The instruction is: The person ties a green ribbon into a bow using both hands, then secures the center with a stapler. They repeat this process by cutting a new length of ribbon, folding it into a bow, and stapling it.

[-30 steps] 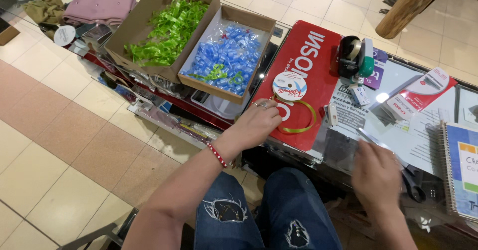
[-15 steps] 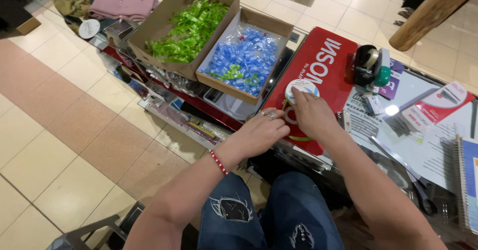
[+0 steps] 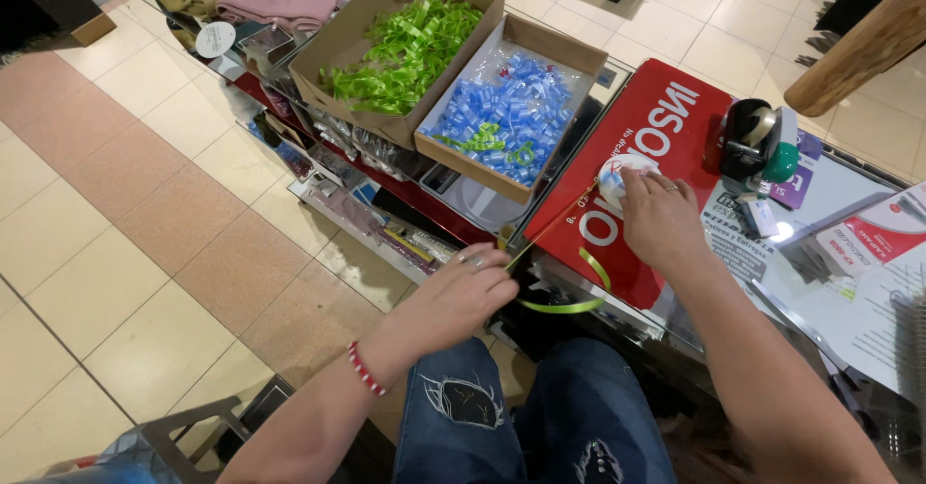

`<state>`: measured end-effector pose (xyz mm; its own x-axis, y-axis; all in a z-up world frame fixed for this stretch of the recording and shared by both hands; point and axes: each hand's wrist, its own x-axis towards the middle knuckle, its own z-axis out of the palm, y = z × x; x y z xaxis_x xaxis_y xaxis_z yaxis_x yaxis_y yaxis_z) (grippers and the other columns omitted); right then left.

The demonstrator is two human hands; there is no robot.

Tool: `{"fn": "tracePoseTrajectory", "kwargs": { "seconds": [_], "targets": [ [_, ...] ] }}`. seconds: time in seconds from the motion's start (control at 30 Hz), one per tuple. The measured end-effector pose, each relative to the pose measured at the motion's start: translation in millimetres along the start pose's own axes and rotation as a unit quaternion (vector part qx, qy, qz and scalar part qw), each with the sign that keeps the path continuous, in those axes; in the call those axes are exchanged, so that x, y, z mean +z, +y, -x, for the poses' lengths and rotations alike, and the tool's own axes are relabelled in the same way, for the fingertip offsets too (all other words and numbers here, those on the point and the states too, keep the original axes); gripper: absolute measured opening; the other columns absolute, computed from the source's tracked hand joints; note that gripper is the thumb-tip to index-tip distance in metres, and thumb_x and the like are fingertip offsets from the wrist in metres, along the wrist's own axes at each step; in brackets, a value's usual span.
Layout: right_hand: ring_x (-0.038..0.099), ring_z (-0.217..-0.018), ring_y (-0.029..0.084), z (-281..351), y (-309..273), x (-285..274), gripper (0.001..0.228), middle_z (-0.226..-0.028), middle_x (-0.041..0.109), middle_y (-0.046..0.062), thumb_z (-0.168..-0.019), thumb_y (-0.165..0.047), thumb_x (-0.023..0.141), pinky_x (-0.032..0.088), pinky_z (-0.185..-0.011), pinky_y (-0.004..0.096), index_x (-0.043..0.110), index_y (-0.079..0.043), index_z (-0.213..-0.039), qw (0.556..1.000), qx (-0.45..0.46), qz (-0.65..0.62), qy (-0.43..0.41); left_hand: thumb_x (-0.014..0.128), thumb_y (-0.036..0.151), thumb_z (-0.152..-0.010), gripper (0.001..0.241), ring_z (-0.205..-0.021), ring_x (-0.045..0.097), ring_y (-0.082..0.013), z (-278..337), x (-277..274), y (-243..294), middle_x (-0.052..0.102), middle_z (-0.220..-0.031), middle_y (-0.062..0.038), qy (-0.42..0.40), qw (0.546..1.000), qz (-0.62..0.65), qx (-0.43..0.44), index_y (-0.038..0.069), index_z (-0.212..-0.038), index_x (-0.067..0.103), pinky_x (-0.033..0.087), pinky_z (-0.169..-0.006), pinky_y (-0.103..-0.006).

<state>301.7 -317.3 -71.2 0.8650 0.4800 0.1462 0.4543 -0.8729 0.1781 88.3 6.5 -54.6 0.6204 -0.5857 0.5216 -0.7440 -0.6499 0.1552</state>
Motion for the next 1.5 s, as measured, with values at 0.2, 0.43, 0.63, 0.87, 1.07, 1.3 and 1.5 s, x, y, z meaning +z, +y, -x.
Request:
{"fn": "tracePoseTrajectory", "kwargs": {
  "seconds": [0.2, 0.43, 0.63, 0.87, 1.07, 1.3, 1.5],
  "targets": [
    [0.049, -0.159, 0.035, -1, -22, -66, 0.055, -0.157, 0.065, 0.013, -0.115, -0.032, 0.049, 0.032, -0.129, 0.063, 0.048, -0.015, -0.167, 0.994, 0.056, -0.057, -0.077, 0.062, 0.004, -0.101, 0.014, -0.133, 0.065, -0.0389, 52, -44, 28, 0.075, -0.113, -0.019, -0.099, 0.991, -0.024, -0.085, 0.004, -0.112, 0.071, 0.046, -0.120, -0.0579],
    [0.046, -0.159, 0.039, -6, -29, -85, 0.050, -0.159, 0.062, 0.016, -0.113, -0.028, 0.054, 0.031, -0.128, 0.066, 0.051, -0.009, -0.159, 0.987, 0.082, -0.086, -0.104, 0.068, 0.003, -0.095, 0.022, -0.137, 0.064, -0.0352, 155, -34, 43, 0.079, -0.127, -0.011, -0.180, 0.957, -0.009, -0.228, 0.013, -0.115, 0.073, 0.051, -0.115, -0.0548],
    [0.039, -0.163, 0.038, -9, -30, -86, 0.064, -0.167, 0.054, 0.015, -0.106, -0.028, 0.066, 0.032, -0.127, 0.066, 0.045, -0.010, -0.165, 0.983, 0.108, -0.089, -0.120, 0.062, 0.003, -0.093, 0.021, -0.126, 0.065, -0.0405, 215, -11, 52, 0.076, -0.112, -0.016, -0.219, 0.945, 0.003, -0.242, 0.004, -0.112, 0.070, 0.057, -0.096, -0.0524],
    [0.070, -0.128, 0.040, 54, -105, -127, 0.047, -0.147, 0.068, 0.022, -0.103, -0.003, 0.056, 0.061, -0.101, 0.052, 0.062, 0.001, -0.149, 0.975, 0.042, -0.213, -0.053, 0.059, 0.002, -0.100, 0.022, -0.129, 0.068, -0.0397, 119, -40, 76, 0.083, -0.110, -0.010, -0.131, 0.966, 0.077, -0.211, 0.012, -0.110, 0.076, 0.042, -0.122, -0.0593],
    [0.070, -0.097, 0.031, 151, -174, -144, 0.032, -0.104, 0.075, 0.009, -0.112, -0.025, 0.051, 0.053, -0.090, 0.046, 0.067, -0.010, -0.136, 0.834, -0.264, -0.484, -0.019, 0.060, 0.004, -0.103, 0.013, -0.106, 0.070, -0.0377, 31, -66, 90, 0.076, -0.105, -0.016, -0.056, 0.969, 0.198, -0.136, 0.003, -0.096, 0.071, 0.044, -0.121, -0.0577],
    [0.068, -0.070, 0.008, 183, -136, -150, 0.025, -0.078, 0.075, -0.004, -0.108, -0.025, 0.058, 0.054, -0.071, 0.026, 0.081, -0.017, -0.113, 0.776, -0.061, -0.572, -0.258, 0.066, 0.008, -0.103, 0.012, -0.101, 0.072, -0.0178, 24, -80, 79, 0.076, -0.100, -0.001, -0.071, 0.930, 0.288, -0.217, 0.013, -0.111, 0.073, 0.062, -0.092, -0.0344],
    [0.079, -0.080, 0.013, 205, -93, -112, 0.029, -0.070, 0.076, 0.000, -0.107, -0.026, 0.062, 0.059, -0.077, 0.030, 0.083, -0.010, -0.095, 0.747, 0.003, -0.608, -0.268, 0.059, 0.014, -0.107, 0.017, -0.103, 0.072, -0.0196, 48, -87, 53, 0.077, -0.106, -0.002, -0.045, 0.923, 0.263, -0.277, 0.014, -0.116, 0.073, 0.059, -0.092, -0.0366]
  ]
}}
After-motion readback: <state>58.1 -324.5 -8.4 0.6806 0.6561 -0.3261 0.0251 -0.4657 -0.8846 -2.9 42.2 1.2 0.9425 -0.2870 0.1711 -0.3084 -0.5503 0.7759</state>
